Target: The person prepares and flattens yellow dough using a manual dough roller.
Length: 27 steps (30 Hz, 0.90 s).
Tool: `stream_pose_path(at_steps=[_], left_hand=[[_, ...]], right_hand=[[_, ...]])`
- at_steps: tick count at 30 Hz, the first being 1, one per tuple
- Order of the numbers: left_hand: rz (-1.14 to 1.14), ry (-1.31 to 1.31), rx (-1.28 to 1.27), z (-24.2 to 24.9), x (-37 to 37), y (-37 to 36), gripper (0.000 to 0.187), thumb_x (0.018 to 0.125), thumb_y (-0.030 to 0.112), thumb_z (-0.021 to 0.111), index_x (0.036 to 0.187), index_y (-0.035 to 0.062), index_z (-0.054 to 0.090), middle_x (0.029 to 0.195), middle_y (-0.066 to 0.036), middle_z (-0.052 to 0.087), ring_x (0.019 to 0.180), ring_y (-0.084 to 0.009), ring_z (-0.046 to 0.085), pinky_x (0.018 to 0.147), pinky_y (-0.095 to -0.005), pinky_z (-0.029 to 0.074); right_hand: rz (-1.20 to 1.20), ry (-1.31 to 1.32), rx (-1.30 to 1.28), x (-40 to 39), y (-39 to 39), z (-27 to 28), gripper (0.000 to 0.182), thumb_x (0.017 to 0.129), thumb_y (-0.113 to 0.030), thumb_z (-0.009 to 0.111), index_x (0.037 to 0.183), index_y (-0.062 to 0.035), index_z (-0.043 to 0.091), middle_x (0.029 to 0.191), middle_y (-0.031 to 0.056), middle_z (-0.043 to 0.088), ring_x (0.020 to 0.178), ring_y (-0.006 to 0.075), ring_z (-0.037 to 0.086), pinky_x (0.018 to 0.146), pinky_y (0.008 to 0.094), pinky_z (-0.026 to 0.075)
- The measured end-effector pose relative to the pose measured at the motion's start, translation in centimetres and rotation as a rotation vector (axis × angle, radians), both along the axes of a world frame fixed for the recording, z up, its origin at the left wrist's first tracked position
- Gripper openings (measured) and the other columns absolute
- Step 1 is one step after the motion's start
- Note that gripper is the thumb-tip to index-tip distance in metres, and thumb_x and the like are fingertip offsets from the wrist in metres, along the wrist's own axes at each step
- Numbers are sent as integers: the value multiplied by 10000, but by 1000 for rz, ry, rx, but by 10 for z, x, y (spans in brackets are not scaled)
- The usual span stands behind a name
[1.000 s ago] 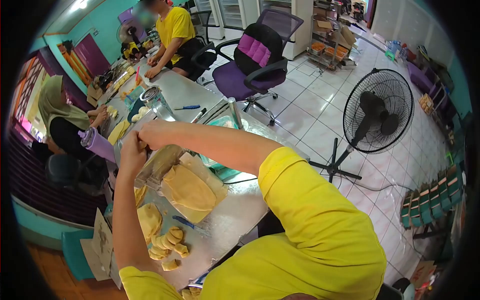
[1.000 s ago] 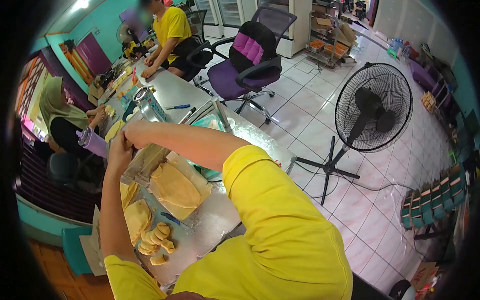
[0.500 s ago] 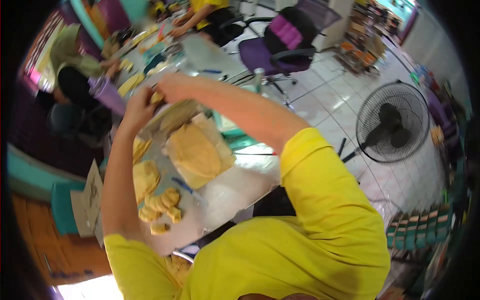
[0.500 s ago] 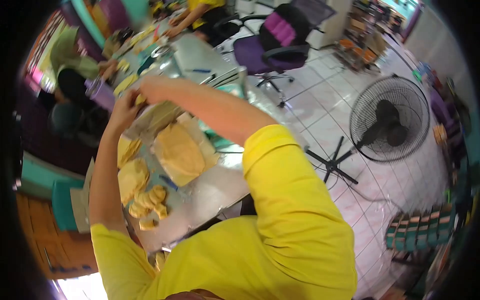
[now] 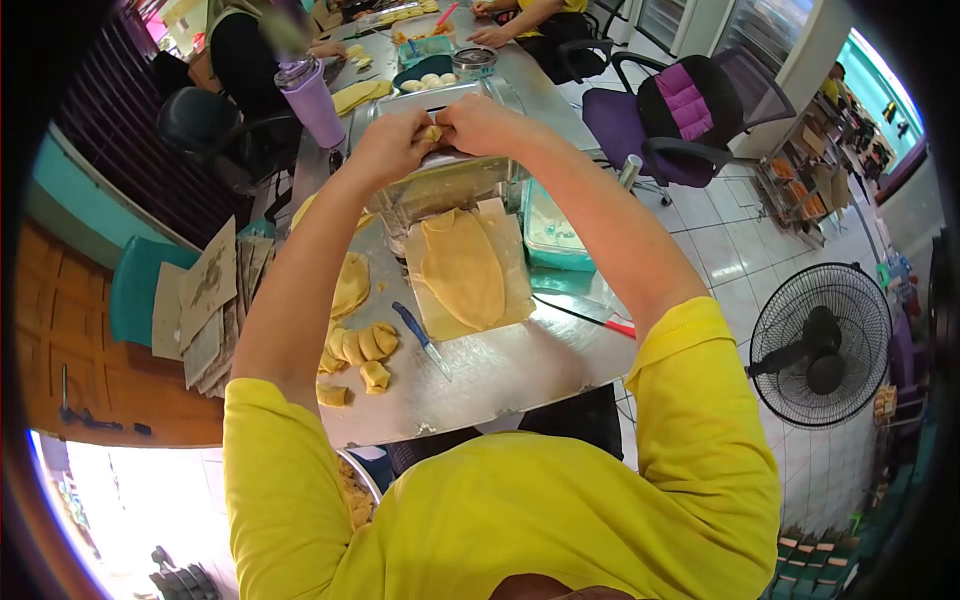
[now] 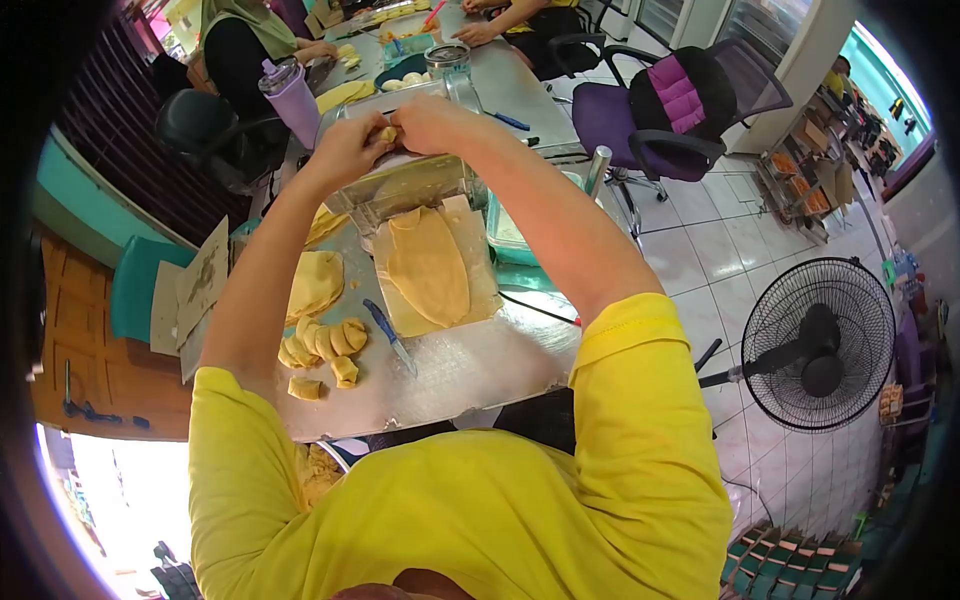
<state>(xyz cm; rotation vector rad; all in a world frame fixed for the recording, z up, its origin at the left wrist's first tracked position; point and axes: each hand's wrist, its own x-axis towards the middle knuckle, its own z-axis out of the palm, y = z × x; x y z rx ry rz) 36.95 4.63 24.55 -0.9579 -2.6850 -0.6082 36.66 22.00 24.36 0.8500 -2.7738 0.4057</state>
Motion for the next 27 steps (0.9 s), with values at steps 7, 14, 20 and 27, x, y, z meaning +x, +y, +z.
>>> stream_pose_path(at_steps=[7,14,20,27], left_hand=[[-51,113,-72,-4,-6,0,225,758,43,584,983,27,591,888,-200,627,855,-368,603,727,-409,472],[-18,22,-59,-2,0,-4,384,715,-67,564,1065,57,467,949,-191,610,934,-386,570,752,-431,450],[-21,66,-6,-8,8,-2,406,690,-62,565,1073,48,486,1003,-195,597,945,-391,560,782,-449,447],[180,225,634,-106,109,39,315,761,7,583,1064,3,501,971,-132,570,881,-267,555,770,-358,447]], right_hand=[[42,12,7,-1,4,-2,220,759,-150,567,942,-63,655,870,207,641,822,372,610,746,436,482],[-71,87,-3,9,-2,-8,210,801,-195,518,920,-98,662,882,149,656,851,326,625,753,430,497],[-105,-3,38,18,-7,2,229,790,-194,531,936,-56,641,891,159,647,862,336,614,764,432,491],[52,280,-354,5,-24,-33,154,787,-173,561,816,-35,622,821,152,623,795,351,590,724,424,473]])
